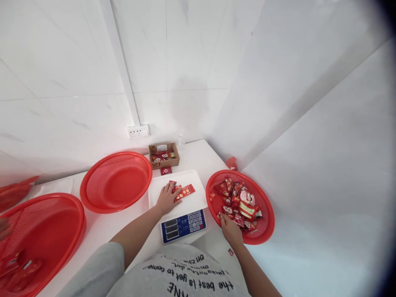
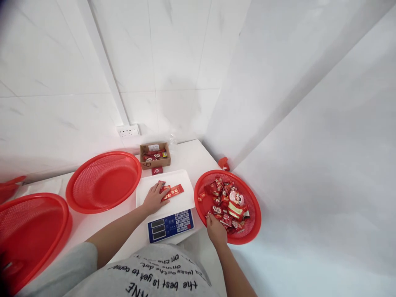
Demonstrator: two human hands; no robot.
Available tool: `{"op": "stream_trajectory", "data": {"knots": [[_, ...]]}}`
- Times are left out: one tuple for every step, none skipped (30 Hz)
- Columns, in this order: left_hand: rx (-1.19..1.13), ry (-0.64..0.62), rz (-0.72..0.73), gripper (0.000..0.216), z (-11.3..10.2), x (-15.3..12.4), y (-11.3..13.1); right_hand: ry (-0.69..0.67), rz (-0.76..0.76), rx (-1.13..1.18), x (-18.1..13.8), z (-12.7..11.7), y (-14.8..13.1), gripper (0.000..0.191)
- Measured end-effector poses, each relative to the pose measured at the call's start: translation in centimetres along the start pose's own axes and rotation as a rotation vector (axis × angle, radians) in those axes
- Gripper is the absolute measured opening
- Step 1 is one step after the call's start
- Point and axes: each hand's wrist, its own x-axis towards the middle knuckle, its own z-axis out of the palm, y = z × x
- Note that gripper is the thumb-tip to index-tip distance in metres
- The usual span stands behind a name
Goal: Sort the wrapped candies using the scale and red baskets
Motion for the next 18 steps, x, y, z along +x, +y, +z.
{"op": "stream_trajectory", "data": {"knots": [[0.014, 0.022, 0.022, 0.05, -0.2, -0.1, 0.0, 0.0, 0.002, 0.001, 0.0, 0.0, 0.0, 0.045], [0.019, 0.025, 0.033, 0.047, -0.3, -0.1, 0.0, 0.001, 0.005, 0.0, 0.0, 0.0, 0.0, 0.045], [0.016, 0.011, 0.029, 0.046, -0.5, -0.2, 0.0, 0.003, 0.009, 0.0, 0.1, 0.0, 0.0, 0.045], [0.007, -0.012, 0.015, 0.045, -0.7, -0.1, 0.1, 0.003, 0.012, 0.0, 0.1, 0.0, 0.0, 0.045], [-0.007, -0.039, -0.003, 0.044, -0.9, -0.1, 0.2, 0.002, 0.018, 0.0, 0.1, 0.0, 0.0, 0.046], [-0.025, -0.063, -0.02, 0.043, -1.0, 0.0, 0.3, -0.002, 0.022, 0.002, 0.1, 0.0, 0.0, 0.046], [-0.044, -0.078, -0.036, 0.042, -1.1, 0.2, 0.4, -0.006, 0.024, 0.004, 0.1, 0.0, 0.0, 0.047], [-0.063, -0.086, -0.049, 0.041, -1.2, 0.4, 0.4, -0.008, 0.024, 0.006, 0.1, 0.0, 0.0, 0.047], [-0.083, -0.088, -0.062, 0.039, -1.2, 0.6, 0.5, -0.007, 0.022, 0.009, 0.1, 0.1, 0.0, 0.047], [-0.107, -0.087, -0.08, 0.037, -1.3, 0.8, 0.5, -0.003, 0.018, 0.011, 0.1, 0.1, 0.0, 0.047], [-0.135, -0.083, -0.103, 0.035, -1.4, 1.0, 0.4, 0.003, 0.016, 0.014, 0.1, 0.1, 0.0, 0.047], [-0.165, -0.077, -0.131, 0.033, -1.5, 1.2, 0.3, 0.006, 0.013, 0.015, 0.1, 0.1, 0.0, 0.047], [-0.198, -0.065, -0.163, 0.032, -1.7, 1.4, 0.1, 0.01, 0.011, 0.015, 0.0, 0.1, 0.0, 0.047], [-0.233, -0.05, -0.201, 0.03, -1.9, 1.5, -0.1, 0.014, 0.008, 0.016, 0.0, 0.1, 0.0, 0.046], [-0.271, -0.031, -0.243, 0.029, -2.1, 1.6, -0.4, 0.018, 0.004, 0.016, 0.0, 0.2, 0.0, 0.046], [-0.313, -0.008, -0.288, 0.028, -2.4, 1.7, -0.6, 0.02, 0.0, 0.016, 0.0, 0.2, 0.0, 0.045], [-0.359, 0.016, -0.334, 0.026, -2.6, 1.7, -0.9, 0.02, -0.001, 0.015, 0.0, 0.2, 0.0, 0.045], [-0.408, 0.041, -0.379, 0.024, -2.9, 1.6, -1.1, 0.018, -0.001, 0.014, 0.0, 0.1, 0.0, 0.045]]}}
